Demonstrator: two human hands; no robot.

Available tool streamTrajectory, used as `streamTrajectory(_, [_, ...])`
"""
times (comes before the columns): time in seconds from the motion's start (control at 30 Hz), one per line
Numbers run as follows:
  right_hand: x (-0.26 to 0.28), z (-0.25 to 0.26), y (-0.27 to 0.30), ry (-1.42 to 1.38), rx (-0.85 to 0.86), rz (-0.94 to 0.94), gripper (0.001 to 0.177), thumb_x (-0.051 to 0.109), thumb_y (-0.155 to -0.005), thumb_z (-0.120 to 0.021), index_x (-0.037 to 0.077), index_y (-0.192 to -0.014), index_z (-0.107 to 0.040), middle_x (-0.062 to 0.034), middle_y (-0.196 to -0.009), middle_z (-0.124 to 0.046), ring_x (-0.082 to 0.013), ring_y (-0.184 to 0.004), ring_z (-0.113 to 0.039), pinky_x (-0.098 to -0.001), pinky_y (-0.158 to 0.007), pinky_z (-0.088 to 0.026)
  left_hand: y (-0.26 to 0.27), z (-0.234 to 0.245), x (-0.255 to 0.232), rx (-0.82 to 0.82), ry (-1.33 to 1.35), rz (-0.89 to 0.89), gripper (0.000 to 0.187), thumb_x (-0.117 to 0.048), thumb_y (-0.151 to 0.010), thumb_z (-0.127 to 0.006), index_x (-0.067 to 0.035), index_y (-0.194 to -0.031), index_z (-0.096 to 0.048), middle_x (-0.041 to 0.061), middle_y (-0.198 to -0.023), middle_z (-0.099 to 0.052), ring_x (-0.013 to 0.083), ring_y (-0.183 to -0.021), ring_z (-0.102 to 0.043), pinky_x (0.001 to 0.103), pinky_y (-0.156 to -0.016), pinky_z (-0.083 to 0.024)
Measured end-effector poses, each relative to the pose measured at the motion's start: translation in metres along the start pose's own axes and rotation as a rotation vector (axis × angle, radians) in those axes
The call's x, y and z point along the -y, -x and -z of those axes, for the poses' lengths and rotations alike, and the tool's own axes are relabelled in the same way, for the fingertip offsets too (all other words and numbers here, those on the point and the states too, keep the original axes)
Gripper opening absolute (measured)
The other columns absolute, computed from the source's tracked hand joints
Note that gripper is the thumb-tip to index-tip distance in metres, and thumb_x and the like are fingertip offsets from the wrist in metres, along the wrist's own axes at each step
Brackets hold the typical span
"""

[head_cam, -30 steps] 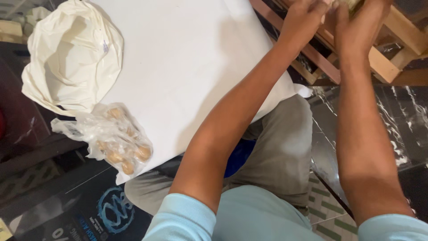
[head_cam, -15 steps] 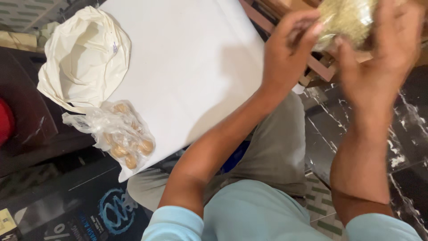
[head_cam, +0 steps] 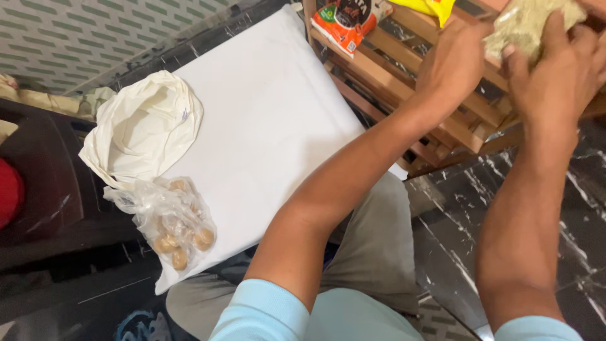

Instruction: The person sits on a low stool and organizes grocery items on a white cloth. They pick up packaged goods such as biscuits, salt, and grains from a wooden crate and place them onto the cloth, then move them back into the crate.

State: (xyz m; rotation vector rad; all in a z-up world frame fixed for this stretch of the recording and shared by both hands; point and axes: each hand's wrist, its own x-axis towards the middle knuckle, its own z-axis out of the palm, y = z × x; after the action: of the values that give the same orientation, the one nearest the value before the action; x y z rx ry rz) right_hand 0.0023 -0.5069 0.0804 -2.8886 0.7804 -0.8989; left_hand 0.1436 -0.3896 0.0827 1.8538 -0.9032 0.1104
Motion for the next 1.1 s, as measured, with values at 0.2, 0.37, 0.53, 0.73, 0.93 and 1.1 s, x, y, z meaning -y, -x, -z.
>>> streamTrajectory(0.2, [0.026, 0.012, 0.001, 0.076, -0.012, 0.060, 0.077, 0.039, -0.096, -0.075, -0.006, -0.153, -0.051, -0.0372, -0.145, -0.052, -0.0530, -0.134, -0.039, -0.0661, -0.105, -0.029, 0.019, 0.032, -0.014, 0.025, 0.034, 0.111, 0.033, -0.016, -0.092, -0.061, -0.013, -0.123, -0.072, 0.016, -0.117, -0.068, 0.0366, -0.107, -0.069, 0.047, -0.089, -0.056])
streamTrajectory(0.37, [0.075, 0.048, 0.005, -0.232, 0.183, -0.367, 0.071, 0.043, -0.103, -0.077, -0.003, -0.148, -0.048, -0.0281, -0.145, -0.053, -0.0495, -0.141, -0.048, -0.0589, -0.119, -0.038, 0.079, 0.087, -0.001, -0.026, 0.030, 0.121, 0.033, -0.025, -0.094, -0.067, -0.012, -0.124, -0.070, 0.013, -0.119, -0.068, 0.0346, -0.108, -0.069, 0.044, -0.090, -0.057])
streamTrajectory(0.53, [0.132, 0.052, 0.071, -0.287, -0.026, 0.034, 0.069, 0.021, -0.097, -0.080, -0.003, -0.153, -0.047, -0.0289, -0.155, -0.049, -0.0434, -0.146, -0.042, -0.0523, -0.122, -0.034, 0.209, 0.176, 0.059, -0.107, 0.072, 0.347, 0.031, -0.020, -0.094, -0.070, -0.013, -0.124, -0.069, 0.008, -0.120, -0.069, 0.0253, -0.096, -0.072, 0.038, -0.085, -0.058])
streamTrajectory(0.73, [0.247, -0.029, 0.155, -0.685, 0.287, 0.364, 0.064, 0.024, -0.097, -0.085, -0.007, -0.144, -0.055, -0.0259, -0.145, -0.059, -0.0418, -0.137, -0.052, -0.0491, -0.118, -0.039, 0.341, 0.320, 0.137, -0.562, -0.513, 0.427, 0.052, -0.014, -0.085, -0.078, -0.006, -0.134, -0.063, 0.018, -0.133, -0.065, 0.0369, -0.130, -0.057, 0.046, -0.113, -0.044])
streamTrajectory(0.93, [0.344, -0.068, 0.239, -0.893, 0.823, 0.256, 0.072, 0.034, -0.085, -0.081, -0.001, -0.143, -0.055, -0.0218, -0.136, -0.064, -0.0328, -0.122, -0.064, -0.0434, -0.095, -0.053, 0.405, 0.433, 0.176, -0.574, -0.677, 1.043, 0.124, -0.041, -0.066, -0.096, -0.008, -0.158, -0.020, 0.030, -0.158, -0.023, 0.0476, -0.145, -0.022, 0.059, -0.115, -0.020])
streamTrajectory(1.1, [0.368, -0.057, 0.265, -0.812, 0.911, 0.384, 0.069, 0.034, -0.084, -0.081, 0.000, -0.140, -0.057, -0.0209, -0.134, -0.065, -0.0355, -0.120, -0.063, -0.0444, -0.098, -0.051, 0.392, 0.437, 0.214, -0.487, -0.669, 0.923, 0.136, -0.048, -0.059, -0.099, 0.000, -0.155, -0.016, 0.028, -0.155, -0.035, 0.0442, -0.144, -0.031, 0.057, -0.118, -0.020])
